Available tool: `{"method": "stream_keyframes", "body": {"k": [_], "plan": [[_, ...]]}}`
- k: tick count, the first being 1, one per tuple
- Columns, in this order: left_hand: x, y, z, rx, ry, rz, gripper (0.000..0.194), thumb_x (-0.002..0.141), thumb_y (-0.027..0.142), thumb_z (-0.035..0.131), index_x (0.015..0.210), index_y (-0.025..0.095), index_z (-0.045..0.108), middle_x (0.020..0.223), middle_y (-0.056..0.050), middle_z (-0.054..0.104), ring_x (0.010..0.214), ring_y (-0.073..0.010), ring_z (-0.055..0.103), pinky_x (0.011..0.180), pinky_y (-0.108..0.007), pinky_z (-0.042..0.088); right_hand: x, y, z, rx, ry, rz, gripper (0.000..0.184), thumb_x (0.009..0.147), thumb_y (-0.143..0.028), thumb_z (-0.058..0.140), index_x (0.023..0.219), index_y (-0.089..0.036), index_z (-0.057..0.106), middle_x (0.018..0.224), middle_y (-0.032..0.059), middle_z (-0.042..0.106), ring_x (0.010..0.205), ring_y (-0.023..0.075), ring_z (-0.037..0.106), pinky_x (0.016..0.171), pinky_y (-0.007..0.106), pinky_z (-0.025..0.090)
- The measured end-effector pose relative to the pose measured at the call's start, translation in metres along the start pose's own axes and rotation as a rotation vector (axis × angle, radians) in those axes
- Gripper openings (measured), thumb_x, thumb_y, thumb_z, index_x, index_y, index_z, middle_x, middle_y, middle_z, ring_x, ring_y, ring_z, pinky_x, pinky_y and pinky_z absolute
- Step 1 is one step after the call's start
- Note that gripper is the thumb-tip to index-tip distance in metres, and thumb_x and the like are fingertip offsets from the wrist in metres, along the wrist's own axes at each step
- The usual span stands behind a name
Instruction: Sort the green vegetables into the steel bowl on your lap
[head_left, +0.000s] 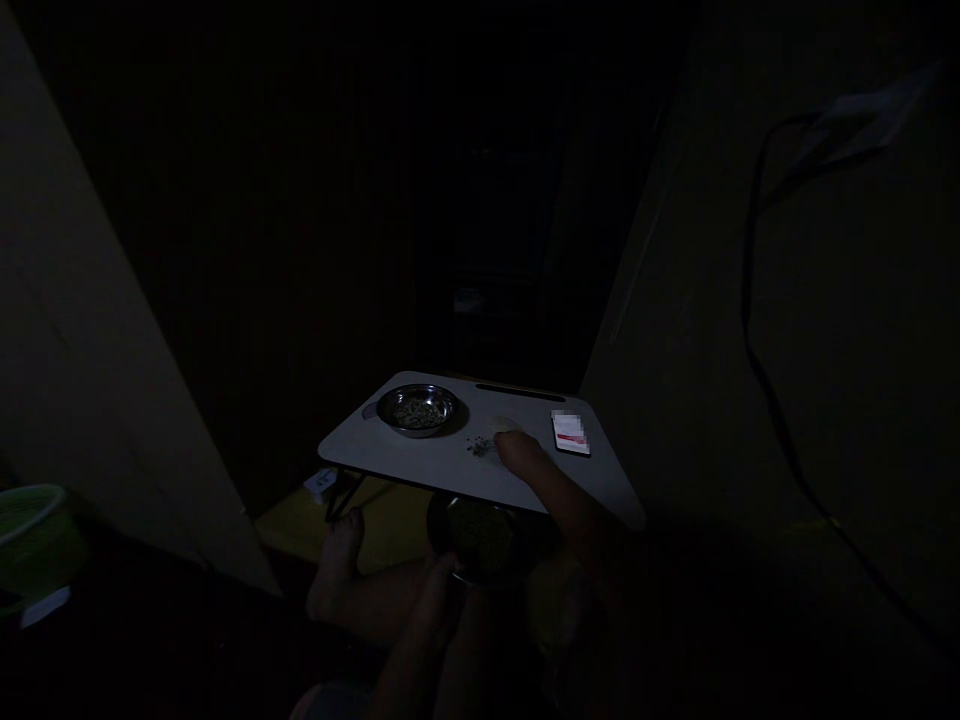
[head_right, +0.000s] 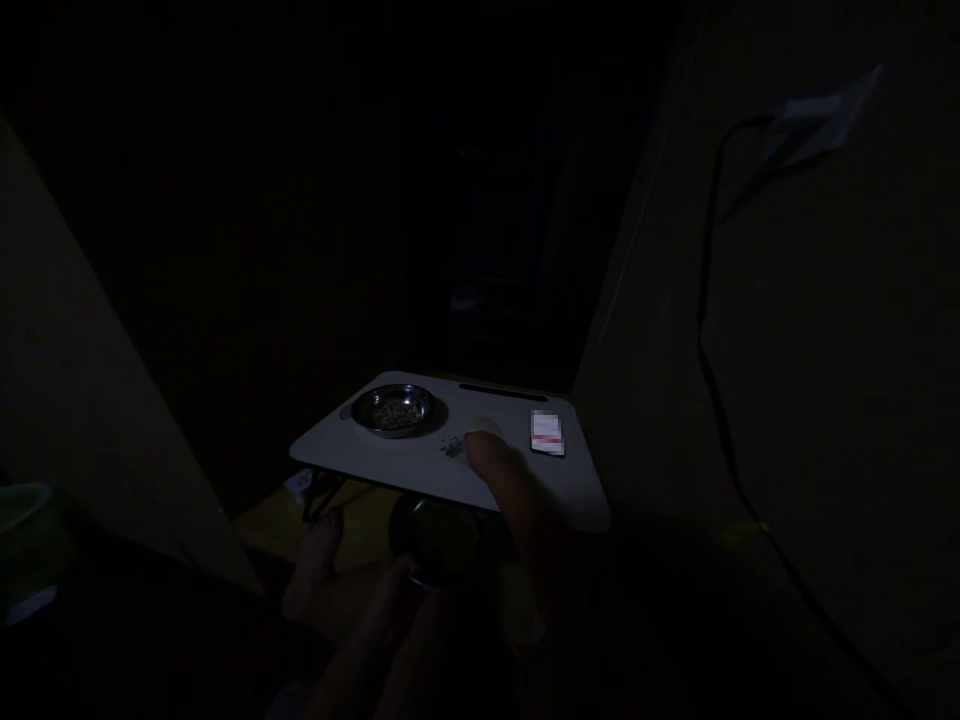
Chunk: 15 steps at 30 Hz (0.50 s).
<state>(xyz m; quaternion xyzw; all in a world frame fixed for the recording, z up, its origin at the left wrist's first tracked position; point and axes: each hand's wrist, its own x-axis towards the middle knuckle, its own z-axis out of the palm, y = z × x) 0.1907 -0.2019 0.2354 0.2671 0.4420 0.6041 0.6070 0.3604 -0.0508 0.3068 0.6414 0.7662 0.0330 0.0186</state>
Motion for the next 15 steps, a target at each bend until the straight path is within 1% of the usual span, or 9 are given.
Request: {"method": "stream_keyframes", "body": {"k": [3, 6, 8, 10, 12, 15], "plan": [[0.003, -0.009, 0.0, -0.015, 0.035, 0.006, 0.034, 0.059, 0.011, 0.059, 0.089, 0.028, 0.053, 0.084, 0.001, 0.061, 0.089, -0.0227, 0.054, 0.068, -0.031, 0.047, 0.001, -0.003, -0.001, 0.005, 0.016, -0.007, 0.031, 0.078, -0.018, 0.034, 0.097, -0.013, 0.058, 0.098, 0.0147, 0.059, 0.09, 0.0213, 0.055, 0.069, 0.028, 0.04], [0.008, -0.009, -0.004, -0.02, 0.035, -0.013, 0.031, 0.063, 0.017, 0.059, 0.092, 0.027, 0.053, 0.092, -0.001, 0.058, 0.091, -0.02, 0.052, 0.071, -0.03, 0.046, 0.001, -0.006, -0.002, 0.005, 0.019, -0.017, 0.032, 0.078, -0.016, 0.032, 0.097, -0.012, 0.058, 0.098, 0.0145, 0.06, 0.09, 0.021, 0.055, 0.068, 0.028, 0.04], [0.011, -0.008, -0.005, -0.022, 0.024, -0.033, 0.026, 0.071, 0.025, 0.051, 0.097, 0.023, 0.052, 0.1, -0.004, 0.054, 0.091, -0.0163, 0.05, 0.074, -0.031, 0.045, 0.001, -0.007, -0.002, 0.006, 0.022, -0.029, 0.032, 0.078, -0.016, 0.032, 0.098, -0.012, 0.057, 0.097, 0.0144, 0.06, 0.089, 0.0212, 0.055, 0.068, 0.028, 0.04], [0.012, -0.01, -0.006, -0.023, 0.01, -0.053, 0.03, 0.077, 0.031, 0.043, 0.103, 0.018, 0.049, 0.104, -0.006, 0.05, 0.091, -0.0138, 0.049, 0.076, -0.032, 0.043, 0.001, -0.008, -0.002, 0.006, 0.028, -0.035, 0.032, 0.079, -0.018, 0.032, 0.098, -0.013, 0.057, 0.097, 0.0142, 0.06, 0.089, 0.0214, 0.055, 0.067, 0.028, 0.041], [0.011, -0.011, -0.005, -0.021, -0.003, -0.069, 0.032, 0.078, 0.033, 0.041, 0.105, 0.016, 0.048, 0.105, -0.007, 0.049, 0.092, -0.0136, 0.048, 0.076, -0.033, 0.043, 0.001, -0.007, -0.002, 0.002, 0.021, -0.028, 0.032, 0.079, -0.019, 0.033, 0.098, -0.013, 0.058, 0.096, 0.0144, 0.06, 0.088, 0.0215, 0.056, 0.067, 0.028, 0.041], [0.01, -0.012, -0.006, -0.008, -0.017, -0.082, 0.029, 0.076, 0.031, 0.044, 0.102, 0.019, 0.05, 0.105, -0.006, 0.05, 0.093, -0.0147, 0.048, 0.076, -0.033, 0.043, 0.001, -0.005, 0.0, -0.002, 0.014, -0.011, 0.032, 0.079, -0.019, 0.033, 0.098, -0.013, 0.057, 0.096, 0.0143, 0.06, 0.088, 0.0211, 0.055, 0.067, 0.028, 0.04]]}}
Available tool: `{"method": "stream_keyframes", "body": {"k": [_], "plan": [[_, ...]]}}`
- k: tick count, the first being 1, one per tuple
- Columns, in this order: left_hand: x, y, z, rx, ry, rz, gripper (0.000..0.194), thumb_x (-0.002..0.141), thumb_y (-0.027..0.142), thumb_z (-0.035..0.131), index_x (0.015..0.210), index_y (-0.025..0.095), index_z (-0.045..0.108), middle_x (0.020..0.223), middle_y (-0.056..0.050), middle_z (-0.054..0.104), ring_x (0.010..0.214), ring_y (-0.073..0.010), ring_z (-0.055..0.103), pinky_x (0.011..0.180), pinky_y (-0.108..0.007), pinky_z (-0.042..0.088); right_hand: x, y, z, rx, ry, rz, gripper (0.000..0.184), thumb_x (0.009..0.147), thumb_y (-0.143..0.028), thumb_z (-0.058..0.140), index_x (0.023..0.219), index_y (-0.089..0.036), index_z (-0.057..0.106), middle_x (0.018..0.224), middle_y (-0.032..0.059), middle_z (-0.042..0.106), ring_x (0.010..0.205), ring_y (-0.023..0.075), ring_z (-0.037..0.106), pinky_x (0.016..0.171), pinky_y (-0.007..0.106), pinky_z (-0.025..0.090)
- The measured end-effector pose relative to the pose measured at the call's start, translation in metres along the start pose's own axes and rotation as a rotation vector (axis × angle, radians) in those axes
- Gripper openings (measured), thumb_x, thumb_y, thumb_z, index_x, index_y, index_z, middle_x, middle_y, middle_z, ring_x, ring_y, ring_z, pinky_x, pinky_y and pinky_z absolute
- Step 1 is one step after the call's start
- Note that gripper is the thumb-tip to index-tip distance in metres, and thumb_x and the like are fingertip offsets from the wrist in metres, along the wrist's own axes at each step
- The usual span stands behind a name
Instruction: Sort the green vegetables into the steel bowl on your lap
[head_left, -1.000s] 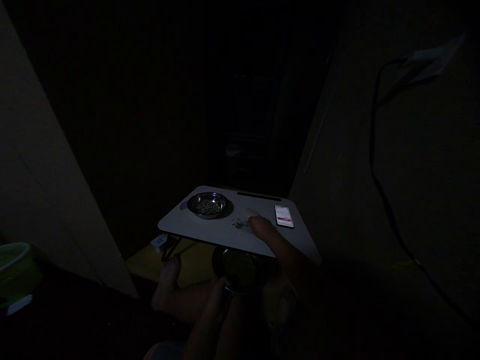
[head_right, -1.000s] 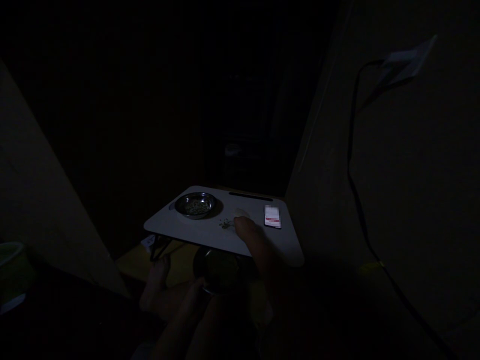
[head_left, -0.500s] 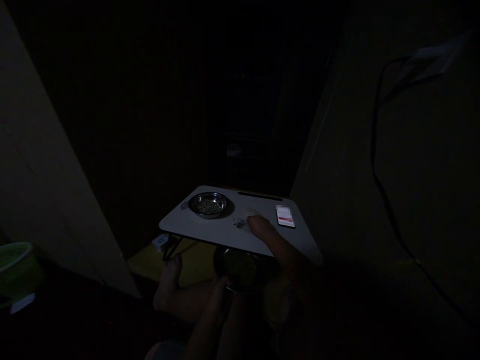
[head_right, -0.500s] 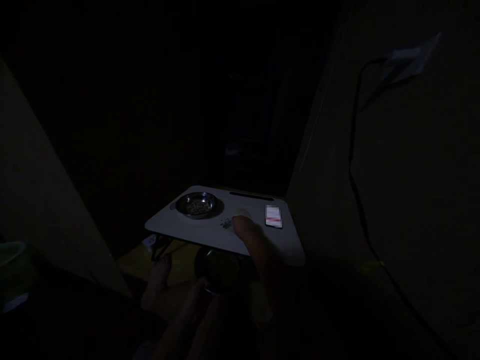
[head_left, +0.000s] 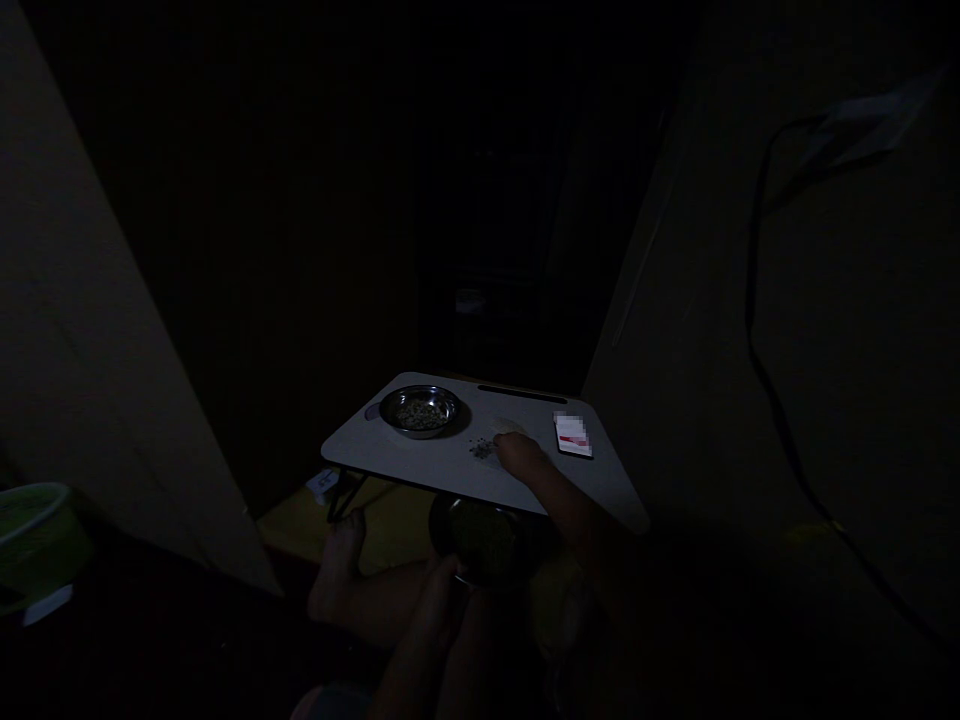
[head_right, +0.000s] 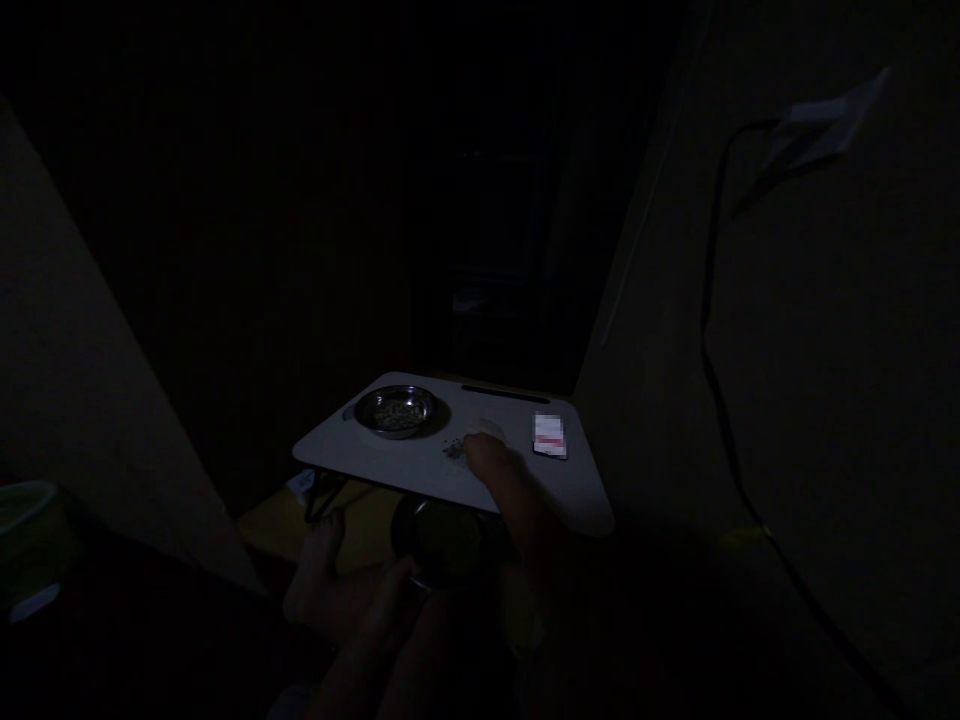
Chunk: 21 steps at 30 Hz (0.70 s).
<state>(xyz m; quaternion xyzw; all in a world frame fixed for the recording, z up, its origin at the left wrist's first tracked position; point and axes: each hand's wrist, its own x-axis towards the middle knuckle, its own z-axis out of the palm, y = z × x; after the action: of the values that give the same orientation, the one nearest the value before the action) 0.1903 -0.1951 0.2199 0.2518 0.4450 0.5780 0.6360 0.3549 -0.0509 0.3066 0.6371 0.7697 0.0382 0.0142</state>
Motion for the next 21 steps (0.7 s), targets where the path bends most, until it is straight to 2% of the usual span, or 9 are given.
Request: {"method": "stream_keyframes", "body": {"k": [4, 8, 14, 21], "plan": [[0.0007, 0.0019, -0.0032, 0.022, 0.005, 0.005, 0.027, 0.065, 0.02, 0.056, 0.091, 0.028, 0.054, 0.092, -0.002, 0.058, 0.092, -0.0226, 0.052, 0.07, -0.032, 0.047, -0.0019, 0.0047, 0.002, -0.013, 0.024, -0.012, 0.031, 0.078, -0.017, 0.032, 0.096, -0.014, 0.058, 0.095, 0.0137, 0.06, 0.086, 0.0207, 0.056, 0.066, 0.028, 0.041], [0.0027, 0.0032, -0.0054, 0.059, 0.024, 0.029, 0.033, 0.059, 0.013, 0.055, 0.088, 0.028, 0.054, 0.083, 0.0, 0.062, 0.089, -0.0249, 0.054, 0.066, -0.033, 0.048, -0.0031, 0.0078, 0.0028, -0.022, 0.018, 0.002, 0.031, 0.079, -0.018, 0.032, 0.096, -0.014, 0.058, 0.095, 0.0139, 0.06, 0.086, 0.0204, 0.056, 0.066, 0.028, 0.041], [0.0013, 0.0008, -0.0013, 0.131, 0.068, 0.082, 0.026, 0.062, 0.019, 0.052, 0.087, 0.026, 0.054, 0.086, -0.002, 0.062, 0.092, -0.0253, 0.053, 0.069, -0.036, 0.047, -0.0026, 0.0059, 0.0019, -0.011, 0.013, 0.005, 0.031, 0.08, -0.018, 0.033, 0.097, -0.014, 0.058, 0.097, 0.0145, 0.059, 0.089, 0.0202, 0.055, 0.069, 0.028, 0.04], [-0.0009, 0.0022, 0.0006, 0.179, 0.101, 0.127, 0.03, 0.06, 0.021, 0.054, 0.089, 0.028, 0.054, 0.089, -0.001, 0.061, 0.099, -0.0267, 0.049, 0.071, -0.037, 0.047, -0.0016, 0.0015, -0.0025, -0.001, -0.011, 0.052, 0.032, 0.08, -0.017, 0.032, 0.1, -0.015, 0.057, 0.1, 0.0133, 0.059, 0.092, 0.0187, 0.054, 0.07, 0.026, 0.04]]}}
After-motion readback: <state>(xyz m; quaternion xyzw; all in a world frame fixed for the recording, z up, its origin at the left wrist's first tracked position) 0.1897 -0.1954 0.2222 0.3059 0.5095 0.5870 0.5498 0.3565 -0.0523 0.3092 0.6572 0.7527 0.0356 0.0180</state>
